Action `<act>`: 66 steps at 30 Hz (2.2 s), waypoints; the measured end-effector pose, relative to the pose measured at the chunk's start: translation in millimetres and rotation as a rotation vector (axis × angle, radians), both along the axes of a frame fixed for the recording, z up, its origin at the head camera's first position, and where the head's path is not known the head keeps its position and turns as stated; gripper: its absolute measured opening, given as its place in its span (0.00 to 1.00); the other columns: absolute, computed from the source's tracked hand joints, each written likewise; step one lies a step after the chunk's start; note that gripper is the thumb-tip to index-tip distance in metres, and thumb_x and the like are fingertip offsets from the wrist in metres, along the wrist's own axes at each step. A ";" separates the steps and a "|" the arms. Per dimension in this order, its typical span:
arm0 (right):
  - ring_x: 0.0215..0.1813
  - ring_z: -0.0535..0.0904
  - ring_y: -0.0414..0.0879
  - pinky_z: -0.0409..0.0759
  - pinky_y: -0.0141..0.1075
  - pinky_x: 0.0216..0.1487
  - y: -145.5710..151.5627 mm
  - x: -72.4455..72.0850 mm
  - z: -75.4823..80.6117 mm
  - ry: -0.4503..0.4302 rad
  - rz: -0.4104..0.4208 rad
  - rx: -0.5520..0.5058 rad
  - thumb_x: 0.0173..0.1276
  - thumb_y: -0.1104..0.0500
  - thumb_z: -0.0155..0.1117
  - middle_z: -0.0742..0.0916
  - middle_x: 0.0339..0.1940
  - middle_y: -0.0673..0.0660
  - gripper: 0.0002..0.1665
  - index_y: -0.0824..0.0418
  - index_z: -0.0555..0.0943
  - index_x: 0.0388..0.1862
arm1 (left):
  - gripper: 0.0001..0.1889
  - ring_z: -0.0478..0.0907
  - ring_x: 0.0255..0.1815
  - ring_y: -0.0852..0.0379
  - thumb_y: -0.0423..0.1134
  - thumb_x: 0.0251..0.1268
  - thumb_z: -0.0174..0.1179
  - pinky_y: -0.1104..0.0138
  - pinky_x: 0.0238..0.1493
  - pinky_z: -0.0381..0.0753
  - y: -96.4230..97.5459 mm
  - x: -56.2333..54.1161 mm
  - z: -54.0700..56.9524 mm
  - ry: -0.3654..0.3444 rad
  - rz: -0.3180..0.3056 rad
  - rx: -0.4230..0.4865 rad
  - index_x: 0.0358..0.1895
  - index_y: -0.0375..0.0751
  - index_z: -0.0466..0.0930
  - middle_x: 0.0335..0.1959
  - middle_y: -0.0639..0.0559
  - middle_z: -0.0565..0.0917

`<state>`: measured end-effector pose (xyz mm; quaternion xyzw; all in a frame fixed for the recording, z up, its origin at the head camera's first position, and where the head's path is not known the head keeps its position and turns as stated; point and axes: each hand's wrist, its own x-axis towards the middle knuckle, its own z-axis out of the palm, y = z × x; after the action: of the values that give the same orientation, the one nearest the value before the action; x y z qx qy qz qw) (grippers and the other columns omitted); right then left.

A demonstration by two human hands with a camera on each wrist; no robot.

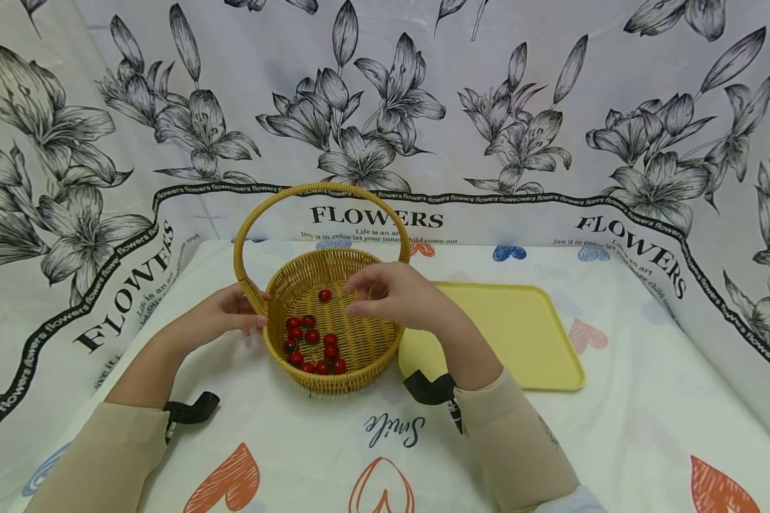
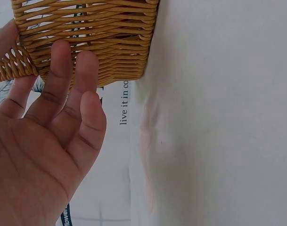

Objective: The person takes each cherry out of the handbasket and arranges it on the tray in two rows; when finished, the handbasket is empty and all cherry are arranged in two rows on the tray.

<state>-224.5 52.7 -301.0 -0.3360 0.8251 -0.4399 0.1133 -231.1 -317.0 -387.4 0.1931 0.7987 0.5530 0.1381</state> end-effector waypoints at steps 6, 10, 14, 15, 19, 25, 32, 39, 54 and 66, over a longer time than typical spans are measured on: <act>0.38 0.77 0.44 0.78 0.34 0.39 -29.0 -2.0 -28.2 0.031 0.026 0.120 0.73 0.54 0.69 0.85 0.39 0.46 0.11 0.53 0.86 0.52 | 0.21 0.85 0.40 0.48 0.29 0.72 0.62 0.58 0.38 0.85 0.3 0.0 -0.4 -0.009 0.012 -0.011 0.61 0.25 0.68 0.45 0.44 0.87; 0.44 0.78 0.41 0.78 0.33 0.47 -44.4 -4.8 -48.7 0.099 0.045 0.219 0.78 0.55 0.63 0.87 0.46 0.46 0.13 0.57 0.86 0.56 | 0.21 0.86 0.41 0.47 0.29 0.72 0.62 0.58 0.38 0.85 0.3 1.0 -0.6 -0.009 0.015 -0.013 0.62 0.25 0.68 0.46 0.43 0.86; 0.49 0.78 0.41 0.76 0.32 0.53 -54.7 -5.9 -63.2 0.182 0.094 0.340 0.80 0.57 0.59 0.87 0.53 0.50 0.17 0.58 0.85 0.61 | 0.21 0.86 0.42 0.47 0.30 0.72 0.62 0.58 0.38 0.85 -0.2 1.7 -1.0 -0.002 0.015 -0.019 0.62 0.25 0.68 0.46 0.42 0.86; 0.49 0.77 0.42 0.76 0.32 0.52 -56.4 -5.7 -65.9 0.198 0.107 0.376 0.80 0.57 0.58 0.86 0.54 0.51 0.18 0.57 0.84 0.63 | 0.21 0.86 0.41 0.47 0.30 0.72 0.62 0.58 0.38 0.85 -0.4 1.6 -1.3 0.002 0.013 -0.021 0.62 0.25 0.68 0.46 0.42 0.86; 0.49 0.74 0.41 0.76 0.32 0.50 -59.8 -5.4 -74.8 0.221 0.144 0.520 0.81 0.59 0.55 0.84 0.54 0.51 0.21 0.52 0.80 0.69 | 0.21 0.86 0.40 0.44 0.29 0.72 0.62 0.57 0.37 0.85 -1.2 0.6 -3.2 0.023 -0.001 -0.019 0.61 0.24 0.68 0.44 0.42 0.87; 0.46 0.77 0.41 0.77 0.31 0.48 -60.8 -5.8 -79.7 0.206 0.121 0.569 0.79 0.64 0.56 0.87 0.54 0.50 0.22 0.52 0.82 0.67 | 0.20 0.85 0.39 0.44 0.29 0.72 0.62 0.57 0.36 0.85 -1.2 -0.7 -4.3 0.032 -0.009 -0.014 0.61 0.24 0.68 0.43 0.43 0.86; 0.45 0.81 0.42 0.81 0.34 0.48 -63.5 -3.0 -81.7 0.248 -0.034 0.607 0.76 0.61 0.63 0.88 0.45 0.49 0.12 0.56 0.86 0.55 | 0.20 0.84 0.39 0.44 0.29 0.72 0.62 0.57 0.36 0.85 -0.5 -0.8 -2.1 0.028 -0.008 -0.012 0.61 0.24 0.68 0.43 0.43 0.86; 0.37 0.81 0.42 0.80 0.34 0.38 -63.2 -4.9 -80.1 0.386 -0.128 0.609 0.77 0.59 0.62 0.87 0.36 0.49 0.08 0.56 0.86 0.48 | 0.20 0.84 0.39 0.43 0.29 0.72 0.62 0.56 0.36 0.85 -0.4 -1.2 -2.8 0.019 -0.003 -0.014 0.60 0.25 0.69 0.44 0.43 0.87; 0.29 0.71 0.42 0.69 0.34 0.29 -38.4 -14.7 -49.5 0.309 -0.077 0.199 0.63 0.58 0.65 0.77 0.27 0.48 0.10 0.50 0.80 0.43 | 0.20 0.84 0.40 0.42 0.30 0.72 0.62 0.56 0.37 0.85 -0.6 -0.8 -2.3 0.025 -0.009 -0.017 0.61 0.26 0.68 0.44 0.41 0.86; 0.34 0.70 0.44 0.70 0.35 0.34 -5.2 -17.7 -17.3 0.336 -0.010 -0.031 0.69 0.64 0.65 0.77 0.33 0.51 0.13 0.56 0.87 0.50 | 0.20 0.84 0.39 0.43 0.30 0.72 0.63 0.57 0.37 0.85 -0.6 -1.5 -3.3 0.017 -0.008 -0.010 0.60 0.26 0.68 0.43 0.42 0.86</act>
<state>-242.2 47.5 -318.4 -0.4024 0.8273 -0.3907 -0.0334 -232.6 -317.6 -390.7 0.2000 0.8019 0.5467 0.1345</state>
